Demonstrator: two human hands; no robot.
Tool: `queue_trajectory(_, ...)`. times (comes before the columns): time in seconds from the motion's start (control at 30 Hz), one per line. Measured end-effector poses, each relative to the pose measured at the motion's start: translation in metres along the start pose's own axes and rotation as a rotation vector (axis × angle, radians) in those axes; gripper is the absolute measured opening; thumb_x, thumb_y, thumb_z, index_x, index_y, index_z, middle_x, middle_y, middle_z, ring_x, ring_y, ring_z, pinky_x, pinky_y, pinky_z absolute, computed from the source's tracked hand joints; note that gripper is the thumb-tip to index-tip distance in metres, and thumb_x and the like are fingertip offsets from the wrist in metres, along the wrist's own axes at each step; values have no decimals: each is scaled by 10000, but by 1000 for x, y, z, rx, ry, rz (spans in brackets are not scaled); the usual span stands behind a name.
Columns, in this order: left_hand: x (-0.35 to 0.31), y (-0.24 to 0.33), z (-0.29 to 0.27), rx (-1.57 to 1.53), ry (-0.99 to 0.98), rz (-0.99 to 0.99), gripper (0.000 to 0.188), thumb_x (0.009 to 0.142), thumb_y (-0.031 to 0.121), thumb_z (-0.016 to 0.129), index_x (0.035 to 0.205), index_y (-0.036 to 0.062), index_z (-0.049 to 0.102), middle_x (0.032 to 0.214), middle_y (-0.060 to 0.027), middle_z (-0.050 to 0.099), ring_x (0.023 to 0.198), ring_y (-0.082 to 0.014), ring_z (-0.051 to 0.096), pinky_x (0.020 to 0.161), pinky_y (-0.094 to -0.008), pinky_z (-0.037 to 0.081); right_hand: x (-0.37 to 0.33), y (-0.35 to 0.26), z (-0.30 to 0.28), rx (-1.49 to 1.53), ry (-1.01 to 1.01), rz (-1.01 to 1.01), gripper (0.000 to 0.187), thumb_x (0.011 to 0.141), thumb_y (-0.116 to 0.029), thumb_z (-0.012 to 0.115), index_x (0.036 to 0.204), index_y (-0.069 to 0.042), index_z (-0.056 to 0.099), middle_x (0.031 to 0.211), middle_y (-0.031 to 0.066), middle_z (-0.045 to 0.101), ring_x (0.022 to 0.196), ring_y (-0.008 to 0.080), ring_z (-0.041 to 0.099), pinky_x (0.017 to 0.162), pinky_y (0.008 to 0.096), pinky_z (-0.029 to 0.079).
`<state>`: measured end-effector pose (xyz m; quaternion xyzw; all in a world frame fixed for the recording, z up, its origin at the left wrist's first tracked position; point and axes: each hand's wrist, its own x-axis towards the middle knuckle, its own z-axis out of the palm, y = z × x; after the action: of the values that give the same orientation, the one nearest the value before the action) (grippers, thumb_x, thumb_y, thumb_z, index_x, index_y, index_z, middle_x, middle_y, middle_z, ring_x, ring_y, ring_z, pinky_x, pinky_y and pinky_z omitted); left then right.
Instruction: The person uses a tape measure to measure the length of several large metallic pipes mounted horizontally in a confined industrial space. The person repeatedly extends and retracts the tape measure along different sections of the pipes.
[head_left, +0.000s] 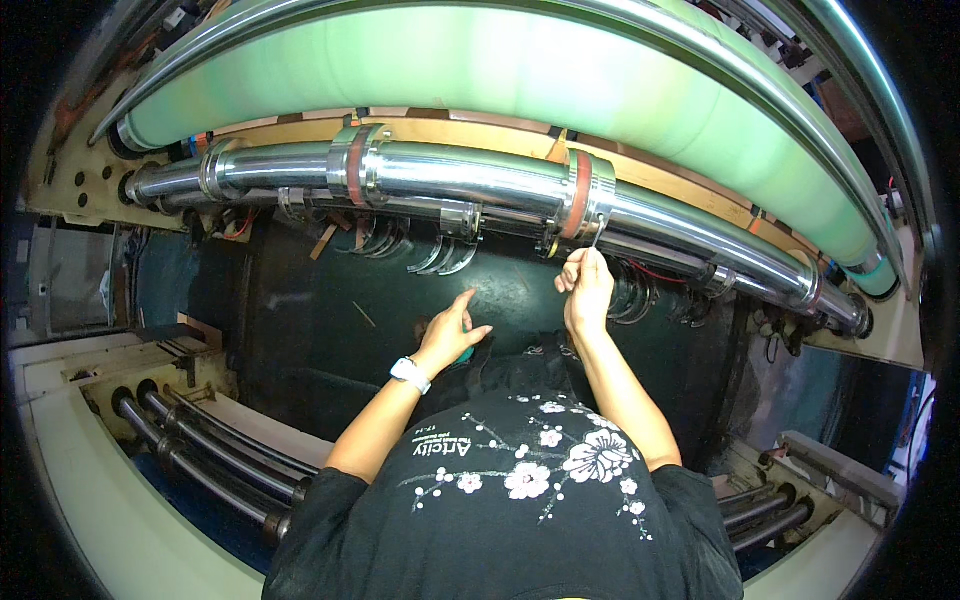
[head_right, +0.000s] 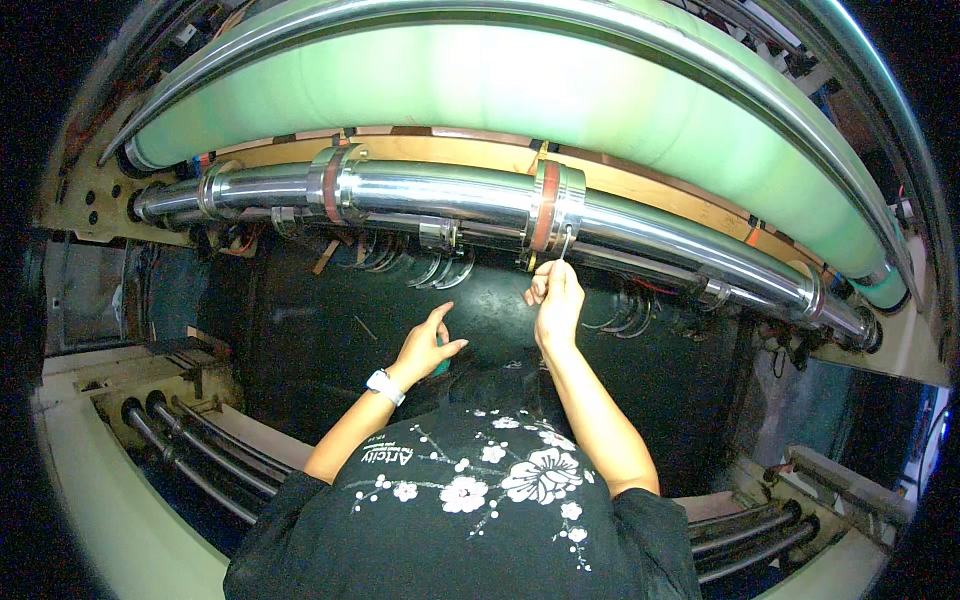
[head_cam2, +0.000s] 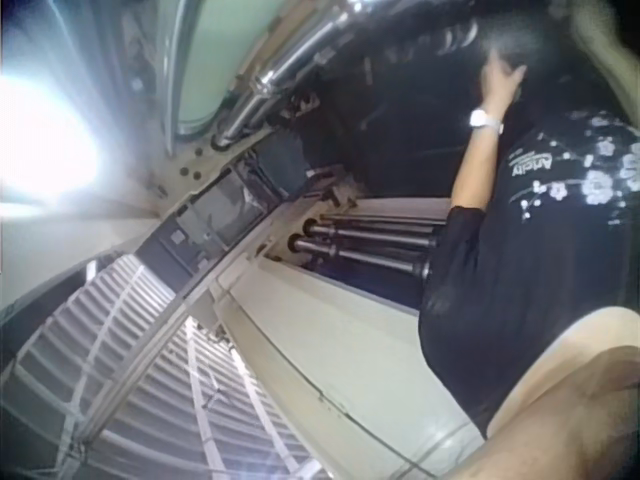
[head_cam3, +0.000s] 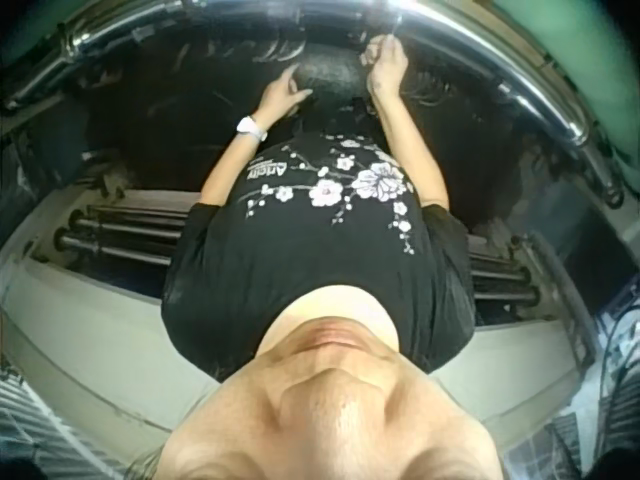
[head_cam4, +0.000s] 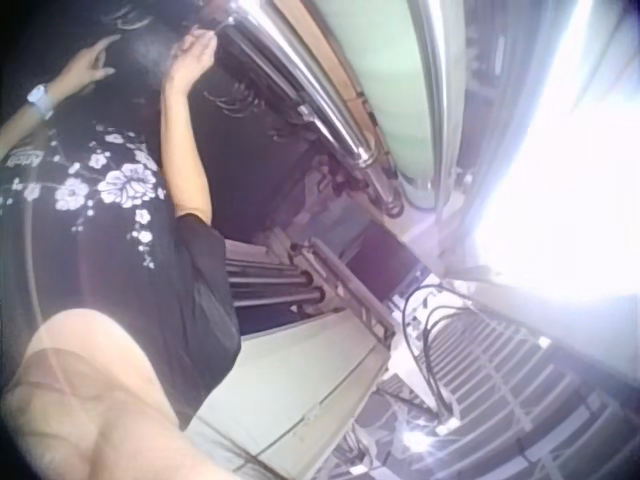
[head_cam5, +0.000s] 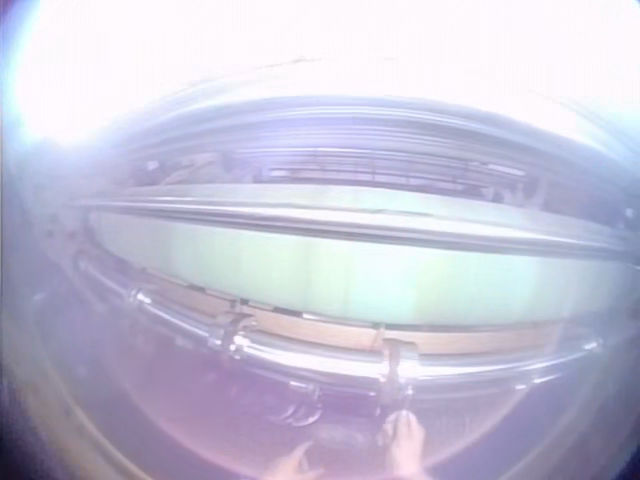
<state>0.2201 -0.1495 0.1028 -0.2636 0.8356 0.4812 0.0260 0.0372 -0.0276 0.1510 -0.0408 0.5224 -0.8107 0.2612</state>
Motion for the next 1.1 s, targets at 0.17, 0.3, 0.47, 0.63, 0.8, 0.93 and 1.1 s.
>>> queue_trajectory(0.17,-9,-5,-2,-25,5,-61,664,678,236,679,1227,41,361,658,-70,511,611,-207,536,584,-311,432,3,-7,-2,106,-23,142,309,917,-309,358,718,-80,423,515,-52,259,420,43,214,390,191,192)
queue_trajectory(0.3,-26,-14,-12,-89,80,-117,645,685,231,669,1225,50,366,651,-72,505,604,-211,527,579,-316,425,3,-9,2,157,52,202,359,900,-380,372,653,-120,380,493,-65,225,396,45,193,364,199,169)
queue_trajectory(0.47,-54,-46,-21,-119,185,-241,651,689,235,660,1234,37,363,634,-77,517,583,-219,529,569,-325,426,1,-3,18,147,109,93,399,891,-415,369,625,-119,347,490,-51,220,393,54,187,356,202,158)
queue_trajectory(0.63,-68,-65,-19,-97,171,-348,653,689,248,661,1229,25,369,615,-88,536,583,-231,540,570,-331,427,-1,-5,29,141,164,109,421,902,-413,332,594,-125,335,490,-45,210,403,65,176,368,207,158)
queue_trajectory(0.8,-55,-59,-29,-82,137,-342,664,696,249,657,1231,3,351,635,-105,559,600,-234,557,580,-330,433,2,-3,26,127,180,98,423,897,-423,339,597,-124,341,483,-46,215,397,69,175,365,213,159)
queue_trajectory(0.93,-45,-62,-33,-66,144,-351,663,701,256,655,1232,4,349,641,-118,563,606,-240,562,585,-330,436,1,0,27,116,207,76,417,890,-431,352,610,-121,351,483,-45,229,395,66,192,364,211,167)
queue_trajectory(1.1,-36,-58,-26,-85,127,-319,649,702,273,663,1222,20,368,624,-86,521,563,-200,519,545,-309,424,0,-9,26,141,116,128,395,892,-418,364,637,-116,353,488,-44,244,401,59,201,369,205,162)
